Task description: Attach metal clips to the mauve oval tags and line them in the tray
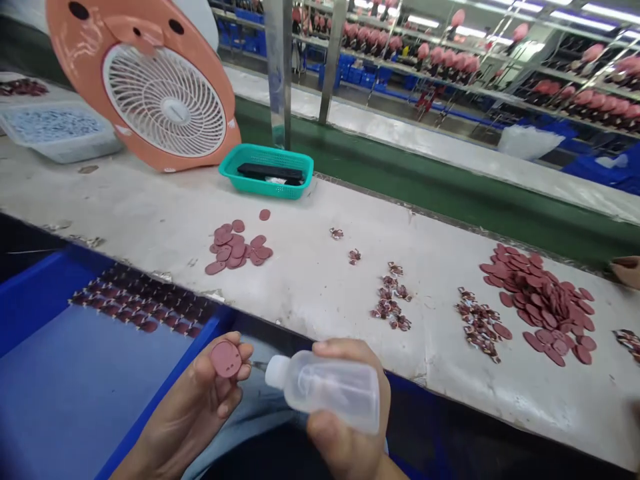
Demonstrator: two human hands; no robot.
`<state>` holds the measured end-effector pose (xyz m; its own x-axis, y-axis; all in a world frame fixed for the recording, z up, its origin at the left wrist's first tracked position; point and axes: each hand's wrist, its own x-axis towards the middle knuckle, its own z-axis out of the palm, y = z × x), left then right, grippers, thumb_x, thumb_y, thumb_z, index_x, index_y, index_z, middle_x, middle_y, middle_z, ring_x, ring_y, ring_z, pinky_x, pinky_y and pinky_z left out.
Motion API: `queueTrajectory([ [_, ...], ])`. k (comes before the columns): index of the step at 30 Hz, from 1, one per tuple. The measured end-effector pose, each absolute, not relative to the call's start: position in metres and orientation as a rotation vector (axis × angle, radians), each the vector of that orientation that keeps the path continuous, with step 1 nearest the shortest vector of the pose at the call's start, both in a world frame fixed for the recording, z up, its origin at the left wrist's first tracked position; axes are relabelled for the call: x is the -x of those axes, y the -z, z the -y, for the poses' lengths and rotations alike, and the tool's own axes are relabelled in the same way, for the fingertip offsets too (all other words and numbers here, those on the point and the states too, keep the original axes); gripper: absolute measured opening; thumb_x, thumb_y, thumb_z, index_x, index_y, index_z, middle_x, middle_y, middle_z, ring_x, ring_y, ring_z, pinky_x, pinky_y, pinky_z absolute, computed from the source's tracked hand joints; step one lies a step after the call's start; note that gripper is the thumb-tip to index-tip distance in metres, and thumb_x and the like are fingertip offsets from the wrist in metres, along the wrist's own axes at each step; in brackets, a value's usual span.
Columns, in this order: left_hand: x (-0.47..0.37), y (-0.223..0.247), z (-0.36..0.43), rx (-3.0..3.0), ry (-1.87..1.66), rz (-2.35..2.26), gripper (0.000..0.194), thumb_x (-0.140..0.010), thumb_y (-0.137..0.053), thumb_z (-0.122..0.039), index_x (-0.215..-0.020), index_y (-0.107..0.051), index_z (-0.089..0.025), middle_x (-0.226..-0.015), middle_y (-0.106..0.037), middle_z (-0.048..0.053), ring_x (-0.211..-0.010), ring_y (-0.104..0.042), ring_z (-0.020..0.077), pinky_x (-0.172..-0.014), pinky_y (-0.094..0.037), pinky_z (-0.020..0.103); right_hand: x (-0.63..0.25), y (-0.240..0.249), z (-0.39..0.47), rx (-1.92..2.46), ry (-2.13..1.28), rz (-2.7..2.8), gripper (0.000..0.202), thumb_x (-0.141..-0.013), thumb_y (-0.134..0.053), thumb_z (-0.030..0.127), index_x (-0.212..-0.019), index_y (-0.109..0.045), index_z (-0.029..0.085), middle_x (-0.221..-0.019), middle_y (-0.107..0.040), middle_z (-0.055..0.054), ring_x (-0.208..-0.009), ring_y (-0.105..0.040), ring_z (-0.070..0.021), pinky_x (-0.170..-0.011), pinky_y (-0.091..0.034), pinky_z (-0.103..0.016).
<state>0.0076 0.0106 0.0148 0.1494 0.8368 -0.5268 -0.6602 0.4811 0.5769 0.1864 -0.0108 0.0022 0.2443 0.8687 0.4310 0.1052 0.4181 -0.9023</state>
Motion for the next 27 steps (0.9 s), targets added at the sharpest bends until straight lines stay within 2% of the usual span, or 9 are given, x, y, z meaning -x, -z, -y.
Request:
queueTrajectory([
  [2, -0.009, -0.017, -0.008, -0.263, -1.096, -0.942, 0.043, -0.053, -0.094, -0.048, -0.086, -0.082, -0.024, -0.083, -0.079, 0.004, -0.066, -0.070, 0.0137, -0.043, -0.046, 0.013, -0.181, -0.005, 0.017, 0.958, -0.649, 1.259, 0.040, -0.088, -0.066, 0.053, -0.116, -0.062, 0.024, -0.071, -0.059, 0.000, -0.047, -0.051, -0.0125, -0.040, -0.040, -0.026],
  [8, -0.008, -0.013, -0.007, -0.329, -1.097, -0.911, 0.041, -0.055, -0.094, -0.047, -0.086, -0.082, -0.024, -0.082, -0.080, 0.005, -0.068, -0.070, 0.0145, -0.043, -0.047, 0.013, -0.174, -0.019, 0.017, 0.947, -0.706, 1.288, 0.034, -0.093, -0.062, 0.050, -0.114, -0.062, 0.023, -0.062, -0.051, 0.004, -0.036, -0.039, -0.0093, -0.029, -0.027, -0.025],
  [14, -0.001, 0.004, -0.008, -0.428, -1.073, -0.795, 0.035, -0.064, -0.091, -0.044, -0.093, -0.082, -0.026, -0.088, -0.081, 0.007, -0.071, -0.072, 0.0155, -0.045, -0.050, 0.013, -0.176, -0.021, 0.015, 1.084, -0.582, 1.337, 0.034, -0.091, -0.064, 0.051, -0.107, -0.064, 0.021, -0.078, -0.063, 0.000, -0.034, -0.045, -0.0058, -0.028, -0.034, -0.023],
  [20, -0.001, 0.007, -0.008, -0.441, -1.082, -0.771, 0.033, -0.067, -0.089, -0.042, -0.095, -0.082, -0.026, -0.090, -0.082, 0.008, -0.072, -0.073, 0.0164, -0.045, -0.051, 0.012, -0.178, -0.022, 0.017, 1.100, -0.584, 1.329, 0.031, -0.092, -0.064, 0.049, -0.107, -0.065, 0.021, -0.080, -0.064, 0.001, -0.038, -0.049, -0.0059, -0.030, -0.037, -0.022],
  [23, -0.002, 0.006, -0.007, -0.440, -1.074, -0.775, 0.034, -0.066, -0.090, -0.043, -0.094, -0.082, -0.026, -0.089, -0.082, 0.008, -0.071, -0.073, 0.0169, -0.044, -0.050, 0.012, -0.177, -0.022, 0.018, 1.072, -0.669, 1.301, 0.029, -0.092, -0.063, 0.047, -0.109, -0.064, 0.023, -0.069, -0.060, 0.003, -0.034, -0.044, -0.0066, -0.029, -0.033, -0.023],
  [27, -0.003, 0.004, -0.006, -0.436, -1.074, -0.784, 0.033, -0.066, -0.089, -0.044, -0.093, -0.083, -0.026, -0.088, -0.081, 0.008, -0.070, -0.071, 0.0159, -0.044, -0.049, 0.012, -0.175, -0.023, 0.019, 1.088, -0.663, 1.297, 0.029, -0.091, -0.064, 0.049, -0.107, -0.064, 0.025, -0.060, -0.054, 0.004, -0.037, -0.047, -0.0109, -0.031, -0.035, -0.025],
])
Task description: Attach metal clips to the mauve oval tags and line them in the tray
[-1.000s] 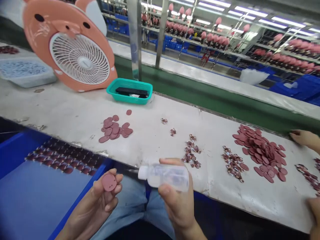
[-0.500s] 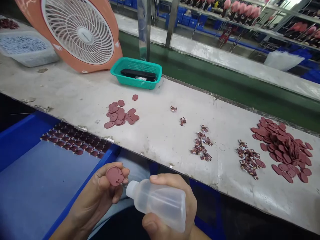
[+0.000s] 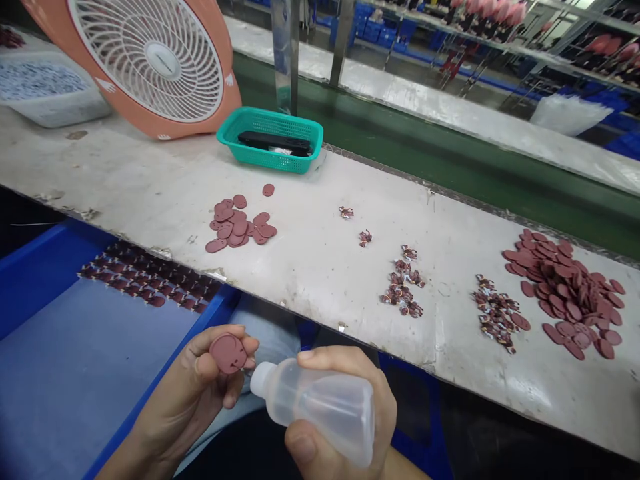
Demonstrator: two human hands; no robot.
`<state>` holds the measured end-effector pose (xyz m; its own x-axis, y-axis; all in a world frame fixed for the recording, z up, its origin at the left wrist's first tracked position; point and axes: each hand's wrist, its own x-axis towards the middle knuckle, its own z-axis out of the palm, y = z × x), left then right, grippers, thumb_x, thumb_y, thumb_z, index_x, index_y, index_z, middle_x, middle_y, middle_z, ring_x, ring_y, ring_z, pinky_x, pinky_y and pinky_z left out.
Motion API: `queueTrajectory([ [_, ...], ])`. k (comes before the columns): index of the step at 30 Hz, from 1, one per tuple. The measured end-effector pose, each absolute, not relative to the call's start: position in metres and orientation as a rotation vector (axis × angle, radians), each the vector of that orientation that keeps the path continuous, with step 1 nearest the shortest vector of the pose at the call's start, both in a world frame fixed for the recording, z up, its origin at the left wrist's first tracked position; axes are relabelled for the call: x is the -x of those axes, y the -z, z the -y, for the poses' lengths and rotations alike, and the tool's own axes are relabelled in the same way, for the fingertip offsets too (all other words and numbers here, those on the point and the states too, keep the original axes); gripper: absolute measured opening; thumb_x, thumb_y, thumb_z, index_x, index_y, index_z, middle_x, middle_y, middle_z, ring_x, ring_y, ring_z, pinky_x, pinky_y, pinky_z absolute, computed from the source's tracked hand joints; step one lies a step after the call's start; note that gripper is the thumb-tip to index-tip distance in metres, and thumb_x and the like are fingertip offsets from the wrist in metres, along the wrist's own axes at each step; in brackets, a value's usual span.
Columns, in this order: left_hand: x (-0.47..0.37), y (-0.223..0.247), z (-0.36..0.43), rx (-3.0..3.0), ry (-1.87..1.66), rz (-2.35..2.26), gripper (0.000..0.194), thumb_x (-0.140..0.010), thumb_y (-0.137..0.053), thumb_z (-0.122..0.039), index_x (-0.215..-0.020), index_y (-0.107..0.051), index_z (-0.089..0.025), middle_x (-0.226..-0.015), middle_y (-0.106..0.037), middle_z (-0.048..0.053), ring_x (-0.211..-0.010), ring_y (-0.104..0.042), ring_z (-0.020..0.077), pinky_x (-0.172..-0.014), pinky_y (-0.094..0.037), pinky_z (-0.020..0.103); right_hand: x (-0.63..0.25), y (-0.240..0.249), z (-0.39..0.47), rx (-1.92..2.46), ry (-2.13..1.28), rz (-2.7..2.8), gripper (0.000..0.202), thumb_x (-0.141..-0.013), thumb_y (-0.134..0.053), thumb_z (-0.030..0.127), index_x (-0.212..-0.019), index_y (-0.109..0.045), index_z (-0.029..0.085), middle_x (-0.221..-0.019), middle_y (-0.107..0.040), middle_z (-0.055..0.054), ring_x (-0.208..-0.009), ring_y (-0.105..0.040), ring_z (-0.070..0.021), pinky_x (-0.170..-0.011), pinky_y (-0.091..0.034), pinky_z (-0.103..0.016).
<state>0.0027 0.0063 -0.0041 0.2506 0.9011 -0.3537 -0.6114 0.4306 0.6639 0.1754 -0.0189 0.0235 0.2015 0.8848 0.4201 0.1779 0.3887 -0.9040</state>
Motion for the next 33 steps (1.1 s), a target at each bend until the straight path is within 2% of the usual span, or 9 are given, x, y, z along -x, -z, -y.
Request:
queueTrajectory([
  [5, -0.0033, 0.0012, -0.0070, -0.436, -1.063, -0.801, 0.034, -0.063, -0.091, -0.044, -0.090, -0.083, -0.025, -0.085, -0.081, 0.008, -0.067, -0.070, 0.0160, -0.042, -0.049, 0.013, -0.1769, -0.0261, 0.0176, 1.104, -0.597, 1.322, 0.029, -0.092, -0.063, 0.049, -0.104, -0.065, 0.024, -0.058, -0.054, 0.003, -0.040, -0.051, -0.0131, -0.033, -0.039, -0.026],
  [8, -0.0033, -0.0002, -0.0075, -0.448, -1.066, -0.798, 0.034, -0.063, -0.090, -0.045, -0.090, -0.083, -0.025, -0.084, -0.081, 0.007, -0.066, -0.069, 0.0150, -0.042, -0.050, 0.012, -0.1770, -0.0260, 0.0175, 1.118, -0.584, 1.311, 0.031, -0.090, -0.065, 0.051, -0.104, -0.066, 0.024, -0.064, -0.059, 0.001, -0.043, -0.053, -0.0129, -0.034, -0.040, -0.026],
  [16, -0.0021, -0.0004, -0.0084, -0.456, -1.065, -0.772, 0.034, -0.065, -0.089, -0.045, -0.093, -0.083, -0.026, -0.087, -0.082, 0.006, -0.057, -0.066, 0.0108, -0.045, -0.051, 0.012, -0.1766, -0.0178, 0.0216, 1.074, -0.682, 1.232, 0.035, -0.090, -0.064, 0.052, -0.111, -0.063, 0.024, -0.067, -0.060, 0.001, -0.043, -0.054, -0.0139, -0.038, -0.044, -0.029],
  [21, -0.0029, -0.0024, -0.0081, -0.444, -1.064, -0.803, 0.034, -0.064, -0.090, -0.044, -0.091, -0.083, -0.025, -0.084, -0.081, 0.007, -0.053, -0.063, 0.0103, -0.043, -0.051, 0.013, -0.1795, -0.0192, 0.0195, 1.123, -0.616, 1.246, 0.034, -0.086, -0.068, 0.053, -0.105, -0.067, 0.024, -0.080, -0.066, -0.003, -0.043, -0.052, -0.0116, -0.033, -0.039, -0.027],
  [25, -0.0036, -0.0033, -0.0073, -0.442, -1.059, -0.824, 0.035, -0.062, -0.090, -0.046, -0.090, -0.083, -0.026, -0.084, -0.081, 0.007, -0.046, -0.057, 0.0079, -0.044, -0.052, 0.015, -0.1804, -0.0202, 0.0202, 1.098, -0.694, 1.256, 0.030, -0.089, -0.066, 0.050, -0.107, -0.065, 0.026, -0.065, -0.059, 0.002, -0.037, -0.047, -0.0112, -0.031, -0.037, -0.026],
  [28, -0.0037, -0.0034, -0.0077, -0.461, -1.054, -0.813, 0.035, -0.062, -0.090, -0.047, -0.090, -0.084, -0.026, -0.083, -0.082, 0.006, -0.043, -0.054, 0.0070, -0.044, -0.053, 0.016, -0.1808, -0.0195, 0.0207, 1.082, -0.746, 1.255, 0.030, -0.090, -0.065, 0.049, -0.110, -0.064, 0.026, -0.061, -0.057, 0.003, -0.033, -0.042, -0.0107, -0.030, -0.035, -0.027],
  [33, -0.0035, -0.0025, -0.0090, -0.475, -1.039, -0.806, 0.034, -0.063, -0.090, -0.047, -0.090, -0.084, -0.028, -0.083, -0.082, 0.005, -0.043, -0.055, 0.0060, -0.045, -0.053, 0.015, -0.1789, -0.0212, 0.0198, 1.079, -0.718, 1.269, 0.029, -0.091, -0.065, 0.048, -0.111, -0.065, 0.027, -0.063, -0.060, 0.002, -0.042, -0.054, -0.0142, -0.038, -0.044, -0.029],
])
